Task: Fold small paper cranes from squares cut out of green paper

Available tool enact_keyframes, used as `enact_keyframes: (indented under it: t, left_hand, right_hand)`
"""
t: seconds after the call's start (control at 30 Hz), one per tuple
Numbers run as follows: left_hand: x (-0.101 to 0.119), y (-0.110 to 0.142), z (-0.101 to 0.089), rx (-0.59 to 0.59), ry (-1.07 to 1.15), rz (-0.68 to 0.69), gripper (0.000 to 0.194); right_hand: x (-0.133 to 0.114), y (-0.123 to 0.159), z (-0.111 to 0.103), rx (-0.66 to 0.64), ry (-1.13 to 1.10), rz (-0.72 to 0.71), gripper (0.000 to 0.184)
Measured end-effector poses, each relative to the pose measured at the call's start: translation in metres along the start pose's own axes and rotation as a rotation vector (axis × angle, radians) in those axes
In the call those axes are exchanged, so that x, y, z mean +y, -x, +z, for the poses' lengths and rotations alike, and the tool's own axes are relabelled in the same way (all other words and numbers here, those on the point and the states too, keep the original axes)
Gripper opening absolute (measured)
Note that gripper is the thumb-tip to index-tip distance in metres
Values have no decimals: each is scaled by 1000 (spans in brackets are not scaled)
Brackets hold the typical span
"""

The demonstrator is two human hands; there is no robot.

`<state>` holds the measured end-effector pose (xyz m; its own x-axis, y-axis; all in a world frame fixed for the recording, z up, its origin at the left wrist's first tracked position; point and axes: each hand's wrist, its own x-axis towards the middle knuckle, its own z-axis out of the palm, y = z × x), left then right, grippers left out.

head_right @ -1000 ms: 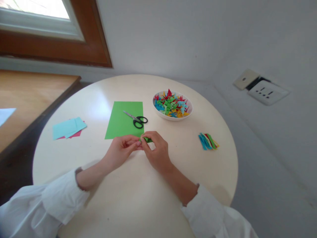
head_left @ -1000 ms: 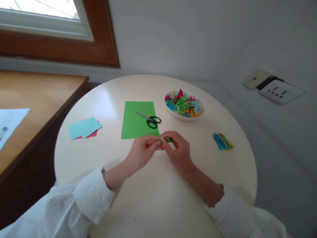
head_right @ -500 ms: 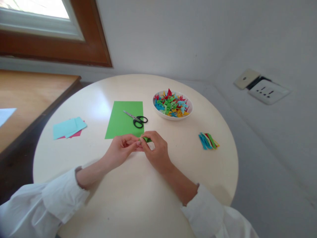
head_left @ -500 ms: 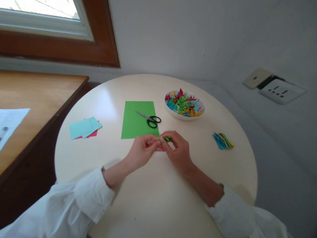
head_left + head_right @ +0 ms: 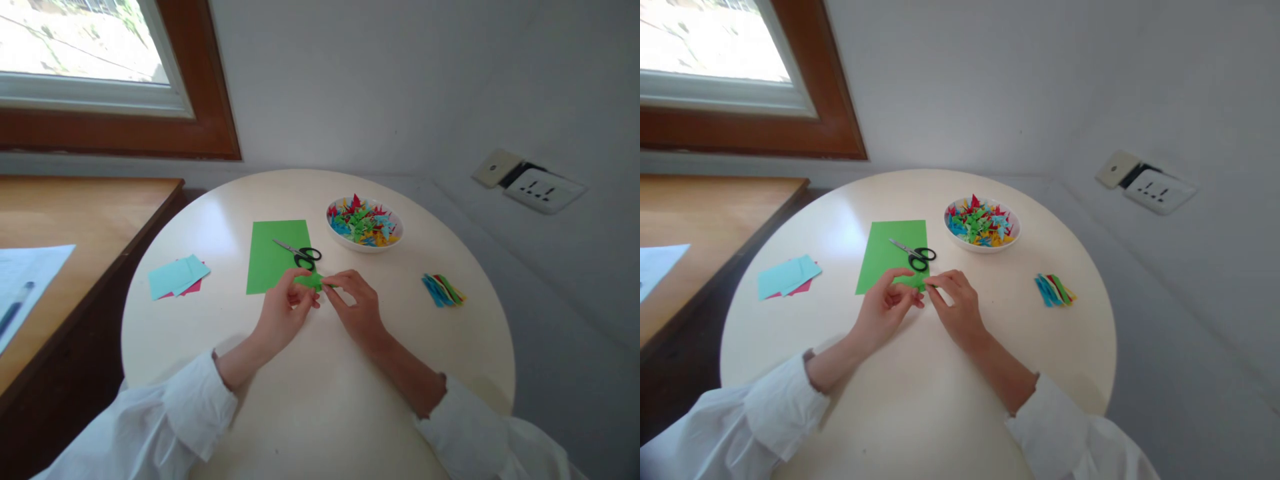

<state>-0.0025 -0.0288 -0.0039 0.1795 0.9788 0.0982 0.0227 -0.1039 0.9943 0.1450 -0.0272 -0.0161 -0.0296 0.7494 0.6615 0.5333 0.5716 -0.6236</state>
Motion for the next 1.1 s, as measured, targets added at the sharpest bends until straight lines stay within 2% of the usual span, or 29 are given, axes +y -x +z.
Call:
enact_keyframes:
  t: [0.3, 0.5, 0.67, 0.77, 0.83, 0.97, 1.1]
  left_hand:
    - [-1, -6, -5, -3, -245, 162, 17]
    - [-1, -12, -4, -38, -227, 159, 12]
    - [0, -21, -2, -23, -297, 358, 4]
    - [-2, -24, -4, -25, -377, 531, 4]
    - [-3, -23, -5, -18, -418, 586, 5]
    - [-4, -19, -6, 3, -422, 577, 5]
    - [-4, -17, -4, -2, -396, 539, 5]
  right_hand:
    - [0, 1, 4, -64, -247, 256, 9]
    - [5, 2, 8, -50, -369, 345, 10]
    - [9, -1, 6, 2, -450, 356, 6]
    - [8, -3, 2, 11, -470, 356, 4]
    - [7, -3, 0, -3, -477, 350, 5]
    - [3, -2, -2, -34, -450, 361, 7]
    - [-1, 0, -1, -5, -451, 421, 5]
